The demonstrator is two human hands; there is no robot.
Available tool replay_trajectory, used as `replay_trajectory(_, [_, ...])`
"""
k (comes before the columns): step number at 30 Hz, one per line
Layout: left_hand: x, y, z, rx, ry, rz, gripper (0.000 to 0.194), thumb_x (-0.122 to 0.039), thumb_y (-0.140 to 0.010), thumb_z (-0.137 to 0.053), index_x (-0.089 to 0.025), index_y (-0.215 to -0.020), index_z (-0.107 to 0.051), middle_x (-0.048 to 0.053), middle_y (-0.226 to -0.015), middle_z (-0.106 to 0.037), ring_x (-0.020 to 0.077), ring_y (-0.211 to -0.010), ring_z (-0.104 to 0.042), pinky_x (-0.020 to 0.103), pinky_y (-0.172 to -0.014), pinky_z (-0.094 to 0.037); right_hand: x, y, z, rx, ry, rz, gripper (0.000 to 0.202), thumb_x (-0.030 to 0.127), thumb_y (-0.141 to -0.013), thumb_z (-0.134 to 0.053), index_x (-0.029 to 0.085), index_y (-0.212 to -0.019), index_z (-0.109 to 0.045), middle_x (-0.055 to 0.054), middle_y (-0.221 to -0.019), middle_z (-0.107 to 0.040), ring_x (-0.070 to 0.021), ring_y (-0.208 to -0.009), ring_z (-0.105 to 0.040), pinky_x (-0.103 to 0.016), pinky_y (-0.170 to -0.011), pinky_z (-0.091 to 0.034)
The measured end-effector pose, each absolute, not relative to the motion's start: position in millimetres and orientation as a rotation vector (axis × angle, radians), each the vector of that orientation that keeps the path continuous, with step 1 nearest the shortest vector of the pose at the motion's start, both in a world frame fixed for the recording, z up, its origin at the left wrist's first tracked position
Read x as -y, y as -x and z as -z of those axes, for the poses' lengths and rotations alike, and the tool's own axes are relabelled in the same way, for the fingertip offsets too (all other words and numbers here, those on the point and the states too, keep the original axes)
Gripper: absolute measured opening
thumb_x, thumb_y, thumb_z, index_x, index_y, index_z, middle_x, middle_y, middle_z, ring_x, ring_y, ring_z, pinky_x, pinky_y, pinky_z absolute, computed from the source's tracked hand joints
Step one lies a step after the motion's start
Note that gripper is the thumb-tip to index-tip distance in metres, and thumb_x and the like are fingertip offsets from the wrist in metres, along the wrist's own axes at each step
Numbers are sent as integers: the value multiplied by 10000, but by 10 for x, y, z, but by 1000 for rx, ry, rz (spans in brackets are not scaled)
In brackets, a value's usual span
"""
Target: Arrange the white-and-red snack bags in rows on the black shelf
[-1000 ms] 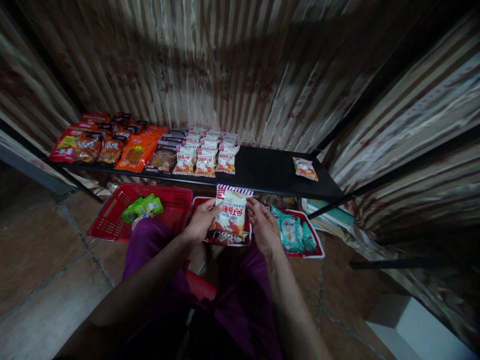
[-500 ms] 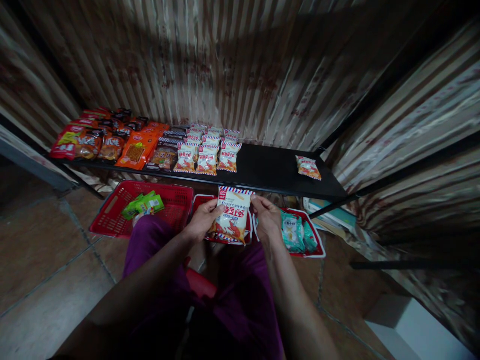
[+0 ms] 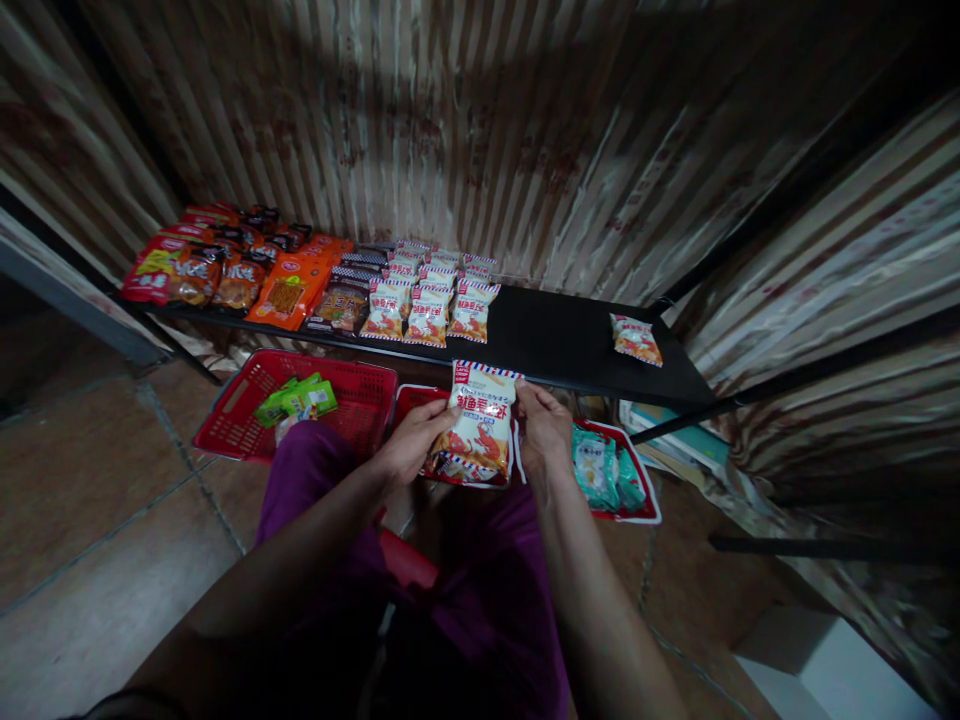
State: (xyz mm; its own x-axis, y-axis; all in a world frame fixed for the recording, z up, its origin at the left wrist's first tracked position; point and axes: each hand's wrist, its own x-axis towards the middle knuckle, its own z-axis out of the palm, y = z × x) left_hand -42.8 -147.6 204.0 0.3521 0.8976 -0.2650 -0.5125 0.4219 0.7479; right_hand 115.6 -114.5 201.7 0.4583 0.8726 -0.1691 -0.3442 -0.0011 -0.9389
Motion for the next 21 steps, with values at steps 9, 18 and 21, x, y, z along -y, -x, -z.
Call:
replay_trajectory(9, [1363, 438, -1990, -828, -496, -1039, 297, -300, -698, -703, -105, -915, -645, 83, -715, -704, 194, -639, -667, 314, -653, -532, 1254, -1092, -1924, 529, 1276, -1106, 412, 556, -606, -696, 188, -787, -649, 33, -651, -655, -78, -527, -555, -200, -504, -426])
replay_trajectory(18, [1276, 393, -1957, -912, -423, -1183, 207, -296, -690, -711, -131, -740, -598, 49, -644, -674, 162, -601, -638, 291, -655, -514, 1817, -796, -1739, 507, 1204, -1251, 370, 518, -623, -720, 182, -736, -615, -23, -665, -685, -154, -596, -649, -265, -568, -514])
replay_trajectory(21, [1261, 373, -1939, -933, -423, -1205, 209, -308, -697, -703, -133, -724, -592, 46, -629, -667, 147, -567, -619, 273, -617, -500, 1855, -704, -1791, 554, 1133, -1266, 368, 509, -629, -727, 186, -766, -615, -23, -716, -697, -169, -660, -674, -286, -627, -530])
